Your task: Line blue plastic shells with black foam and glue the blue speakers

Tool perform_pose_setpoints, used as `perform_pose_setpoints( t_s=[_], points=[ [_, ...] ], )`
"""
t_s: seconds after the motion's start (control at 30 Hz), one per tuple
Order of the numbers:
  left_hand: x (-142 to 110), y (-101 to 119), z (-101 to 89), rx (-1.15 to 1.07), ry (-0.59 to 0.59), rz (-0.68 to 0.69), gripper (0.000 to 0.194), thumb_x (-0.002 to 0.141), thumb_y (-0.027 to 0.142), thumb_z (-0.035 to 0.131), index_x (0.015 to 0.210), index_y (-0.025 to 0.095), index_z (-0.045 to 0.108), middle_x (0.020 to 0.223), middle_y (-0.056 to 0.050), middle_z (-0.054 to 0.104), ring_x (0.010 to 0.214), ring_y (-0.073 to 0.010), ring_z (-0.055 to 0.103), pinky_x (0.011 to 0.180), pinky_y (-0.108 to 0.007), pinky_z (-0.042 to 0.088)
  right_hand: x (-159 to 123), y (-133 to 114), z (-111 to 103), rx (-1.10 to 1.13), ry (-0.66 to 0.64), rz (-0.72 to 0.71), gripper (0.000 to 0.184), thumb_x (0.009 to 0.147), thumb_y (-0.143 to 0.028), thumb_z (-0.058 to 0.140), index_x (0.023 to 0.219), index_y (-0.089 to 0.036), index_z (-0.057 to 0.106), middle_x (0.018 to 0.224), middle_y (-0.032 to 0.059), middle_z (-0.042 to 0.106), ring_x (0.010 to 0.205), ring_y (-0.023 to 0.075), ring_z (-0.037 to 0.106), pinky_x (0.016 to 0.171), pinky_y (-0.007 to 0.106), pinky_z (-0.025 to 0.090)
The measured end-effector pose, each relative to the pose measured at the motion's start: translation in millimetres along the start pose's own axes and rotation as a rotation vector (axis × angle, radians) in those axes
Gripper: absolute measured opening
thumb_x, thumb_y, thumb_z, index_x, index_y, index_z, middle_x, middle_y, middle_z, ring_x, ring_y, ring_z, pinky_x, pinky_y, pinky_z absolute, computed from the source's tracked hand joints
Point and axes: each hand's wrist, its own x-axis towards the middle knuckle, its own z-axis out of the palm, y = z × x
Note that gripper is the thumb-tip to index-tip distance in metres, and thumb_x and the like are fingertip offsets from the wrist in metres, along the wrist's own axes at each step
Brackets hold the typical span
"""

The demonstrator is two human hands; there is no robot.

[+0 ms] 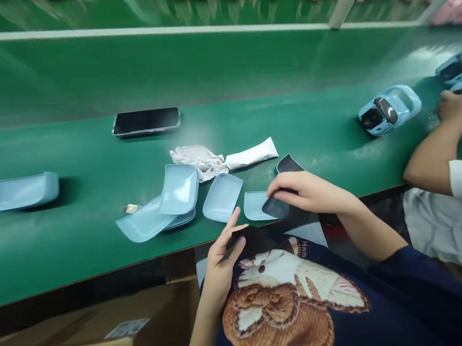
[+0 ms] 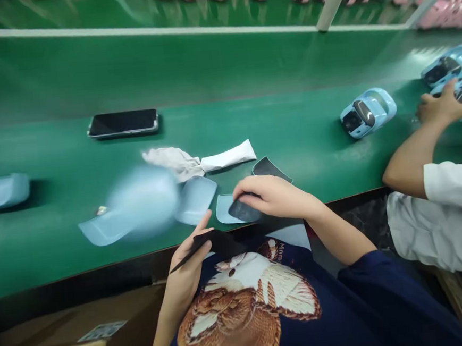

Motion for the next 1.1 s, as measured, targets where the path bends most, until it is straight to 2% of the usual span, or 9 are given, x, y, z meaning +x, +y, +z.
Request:
perform_pose_setpoints(
  t_s=[0.13, 0.3, 0.4, 0.47, 0.57, 0.63, 0.77, 0.9, 1.1],
  points=[
    [2.4, -0.9, -0.9, 0.062, -0.062, -0.028, 0.023, 0.090, 0.032, 0.072, 0.112, 0.032, 0.078, 0.161, 0.000, 0.043, 0.152, -0.0281, 0.034, 0.119, -0.035, 0.037, 30.3, 1.6, 15.6, -0.094, -0.153, 0.100, 0.019, 0.099, -0.019, 0.057, 0.117, -0.021, 0.063, 0.110, 0.0056, 0.073, 0.097, 0.0221, 0.068, 0.078, 0.030, 0.044],
    [3.3, 0.7, 2.8, 0.071, -0.097, -0.071, 0.023, 0.091, 0.030, 0.071, 0.112, 0.034, 0.078, 0.160, 0.001, 0.044, 0.151, -0.0261, 0.037, 0.119, -0.033, 0.037, 54.0, 8.8, 28.8, -0.197, -0.274, 0.082, 0.026, 0.098, -0.022, 0.061, 0.124, -0.019, 0.061, 0.099, 0.0069, 0.074, 0.086, 0.0240, 0.068, 0.077, 0.034, 0.045],
    [3.7, 2.2, 5.0, 0.082, -0.086, -0.079, 0.020, 0.090, 0.031, 0.073, 0.109, 0.033, 0.079, 0.160, 0.000, 0.045, 0.149, -0.0264, 0.040, 0.117, -0.031, 0.040, 50.3, 16.9, 34.9, -0.266, -0.145, -0.018, 0.036, 0.094, -0.025, 0.068, 0.128, -0.016, 0.059, 0.114, 0.0127, 0.070, 0.100, 0.0284, 0.066, 0.085, 0.041, 0.049],
    [4.7, 4.2, 5.5, 0.106, -0.080, -0.078, 0.019, 0.090, 0.031, 0.072, 0.108, 0.032, 0.080, 0.160, -0.001, 0.045, 0.147, -0.0274, 0.042, 0.116, -0.032, 0.041, 37.0, 22.5, 39.3, -0.295, 0.098, -0.109, 0.038, 0.095, -0.028, 0.066, 0.130, -0.016, 0.058, 0.125, 0.0151, 0.065, 0.111, 0.0292, 0.063, 0.091, 0.043, 0.051],
    [7.0, 5.7, 4.5, 0.146, -0.106, -0.073, 0.019, 0.089, 0.030, 0.073, 0.107, 0.030, 0.080, 0.161, -0.001, 0.043, 0.148, -0.0287, 0.040, 0.117, -0.033, 0.040, 5.8, 26.6, 48.5, -0.332, 0.399, -0.173, 0.026, 0.100, -0.027, 0.056, 0.124, -0.018, 0.061, 0.119, 0.0116, 0.068, 0.108, 0.0242, 0.063, 0.093, 0.041, 0.051],
    [8.5, 4.4, 2.8, 0.142, -0.120, -0.067, 0.020, 0.087, 0.028, 0.074, 0.106, 0.030, 0.080, 0.160, -0.001, 0.043, 0.149, -0.0290, 0.039, 0.119, -0.034, 0.038, -14.7, 25.7, 56.8, -0.394, 0.399, -0.190, 0.023, 0.101, -0.026, 0.054, 0.120, -0.018, 0.063, 0.115, 0.0098, 0.071, 0.104, 0.0218, 0.065, 0.094, 0.040, 0.051],
    [11.3, 2.1, -0.7, 0.085, -0.088, -0.091, 0.017, 0.085, 0.031, 0.076, 0.101, 0.027, 0.081, 0.157, -0.004, 0.048, 0.147, -0.0324, 0.042, 0.118, -0.041, 0.041, -36.5, 22.4, 74.2, -0.558, 0.259, -0.174, 0.025, 0.102, -0.026, 0.054, 0.121, -0.017, 0.067, 0.130, 0.0098, 0.070, 0.117, 0.0218, 0.064, 0.110, 0.044, 0.043],
    [14.3, 7.7, -1.7, 0.105, -0.053, -0.170, 0.020, 0.078, 0.040, 0.082, 0.092, 0.026, 0.081, 0.151, -0.009, 0.055, 0.143, -0.0379, 0.046, 0.115, -0.049, 0.044, -38.3, 23.4, 83.2, -0.621, 0.214, -0.177, 0.026, 0.101, -0.019, 0.053, 0.123, -0.019, 0.068, 0.135, 0.0069, 0.067, 0.124, 0.0220, 0.061, 0.113, 0.047, 0.041],
    [12.7, 5.2, 0.5, 0.102, -0.005, -0.180, 0.022, 0.078, 0.045, 0.081, 0.090, 0.027, 0.080, 0.149, -0.007, 0.058, 0.146, -0.0365, 0.043, 0.117, -0.050, 0.041, -33.3, 17.5, 82.3, -0.626, 0.228, -0.187, 0.032, 0.102, -0.016, 0.047, 0.128, -0.021, 0.065, 0.142, 0.0072, 0.062, 0.129, 0.0248, 0.058, 0.112, 0.050, 0.041]
  ],
)
